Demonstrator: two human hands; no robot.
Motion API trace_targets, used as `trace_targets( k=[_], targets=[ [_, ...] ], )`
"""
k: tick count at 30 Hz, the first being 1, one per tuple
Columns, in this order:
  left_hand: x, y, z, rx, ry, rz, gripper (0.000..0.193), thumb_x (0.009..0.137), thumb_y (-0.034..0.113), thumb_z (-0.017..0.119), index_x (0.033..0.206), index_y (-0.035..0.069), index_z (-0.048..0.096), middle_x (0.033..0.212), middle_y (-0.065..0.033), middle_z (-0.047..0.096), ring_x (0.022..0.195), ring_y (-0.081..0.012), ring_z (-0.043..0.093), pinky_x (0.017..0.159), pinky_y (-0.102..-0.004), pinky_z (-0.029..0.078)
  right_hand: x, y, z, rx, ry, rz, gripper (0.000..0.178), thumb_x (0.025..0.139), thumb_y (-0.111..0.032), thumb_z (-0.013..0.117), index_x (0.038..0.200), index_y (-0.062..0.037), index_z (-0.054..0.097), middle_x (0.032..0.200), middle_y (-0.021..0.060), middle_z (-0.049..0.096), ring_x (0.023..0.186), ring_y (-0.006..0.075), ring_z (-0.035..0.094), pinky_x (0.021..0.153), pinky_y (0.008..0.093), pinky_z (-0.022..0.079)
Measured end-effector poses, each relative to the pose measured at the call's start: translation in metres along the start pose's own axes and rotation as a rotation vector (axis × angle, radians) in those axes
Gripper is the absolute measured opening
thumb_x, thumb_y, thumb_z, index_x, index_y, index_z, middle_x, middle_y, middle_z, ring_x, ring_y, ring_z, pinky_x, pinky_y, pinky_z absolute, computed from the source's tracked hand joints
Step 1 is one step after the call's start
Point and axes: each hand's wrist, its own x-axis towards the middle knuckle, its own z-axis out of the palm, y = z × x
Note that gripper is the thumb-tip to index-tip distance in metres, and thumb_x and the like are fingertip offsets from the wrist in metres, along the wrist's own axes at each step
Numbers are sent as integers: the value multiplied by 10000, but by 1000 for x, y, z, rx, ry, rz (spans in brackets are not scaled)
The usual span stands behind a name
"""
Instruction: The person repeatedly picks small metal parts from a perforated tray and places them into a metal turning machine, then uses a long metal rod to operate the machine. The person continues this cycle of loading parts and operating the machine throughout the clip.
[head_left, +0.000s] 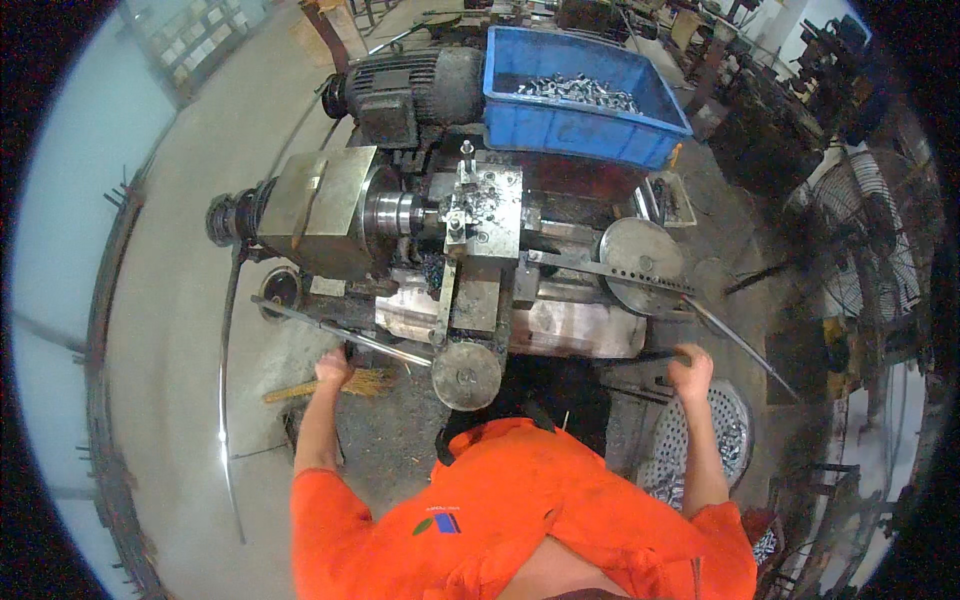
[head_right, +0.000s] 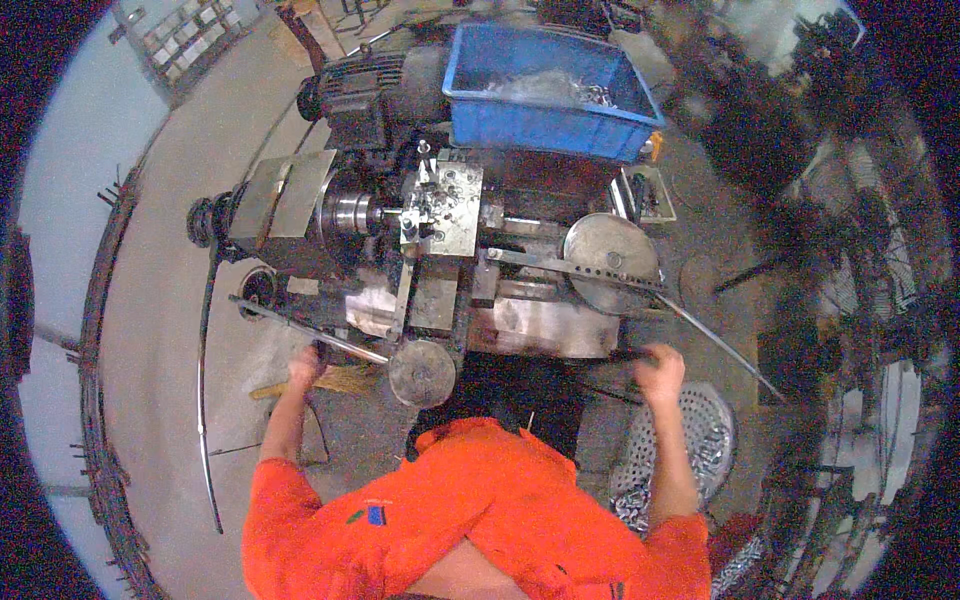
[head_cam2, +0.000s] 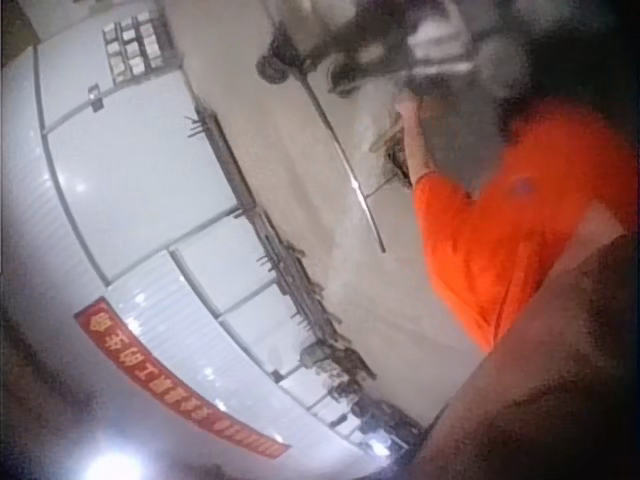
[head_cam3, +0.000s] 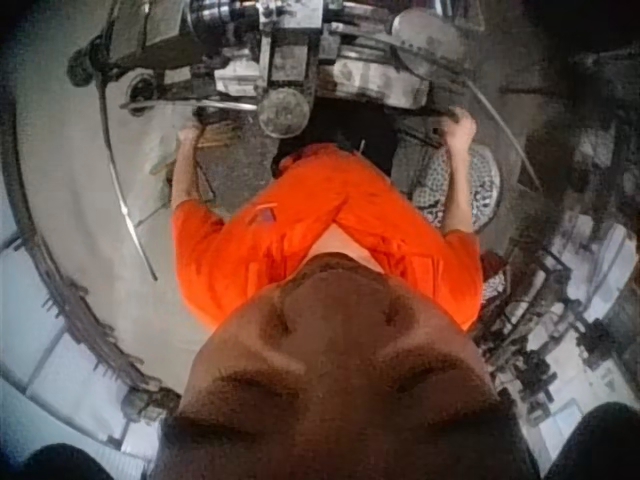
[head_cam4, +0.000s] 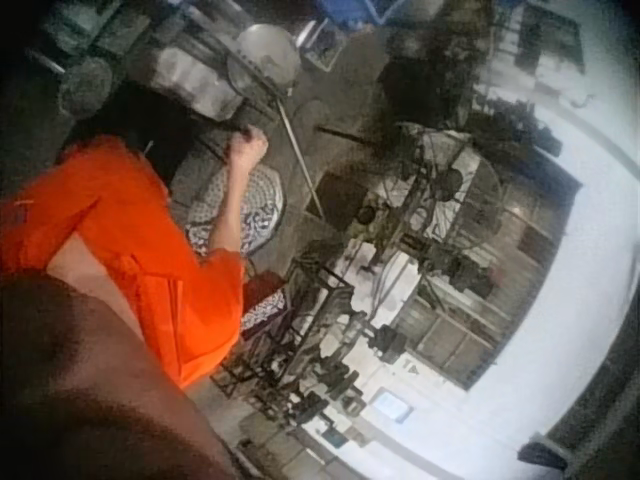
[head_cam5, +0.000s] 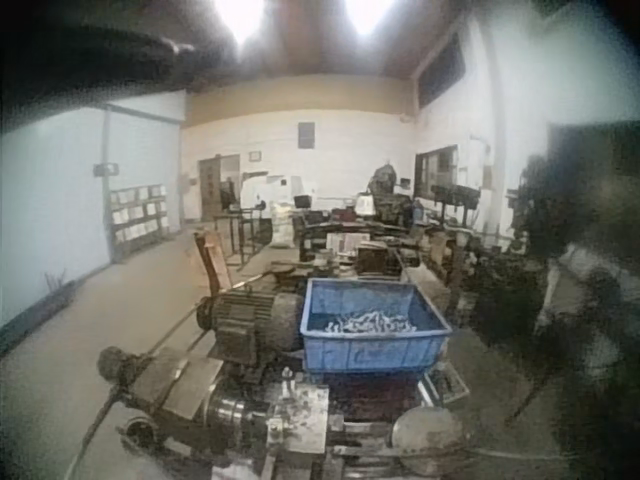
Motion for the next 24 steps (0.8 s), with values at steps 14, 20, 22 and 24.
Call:
trace_targets(
  k=[14, 20, 22, 24],
  targets=[
    [-66, -94, -135, -656, 330, 38, 343, 780, 282, 552, 1044, 63, 563, 799, -159, 622, 724, -279, 606, 647, -362, 456, 157, -293, 92, 448, -147, -840, 279, 535, -201, 603, 776, -63, 629, 871, 110, 588, 855, 292, 534, 741, 374, 445],
    [-145, -179, -176, -399, 568, -416, 384, 774, 357, 555, 1018, 62, 571, 788, -147, 616, 726, -269, 602, 643, -367, 458, 161, -380, 144, -131, -503, -739, 324, 544, -276, 636, 744, -22, 655, 888, 168, 610, 876, 323, 549, 778, 376, 445],
    [-158, -166, -134, -348, 546, -503, 465, 717, 417, 596, 1011, 57, 567, 838, -157, 611, 792, -305, 592, 687, -386, 455, 156, -382, 144, -111, -491, -769, 289, 540, -227, 598, 720, -6, 649, 838, 190, 613, 847, 332, 565, 767, 376, 459],
    [-171, -131, -137, -282, 609, -504, 536, 665, 434, 633, 1012, 32, 556, 868, -177, 604, 838, -339, 578, 721, -403, 450, 156, -380, 145, -43, -480, -786, 256, 525, -164, 559, 696, 7, 641, 778, 206, 612, 805, 339, 582, 762, 361, 472]
  ],
)
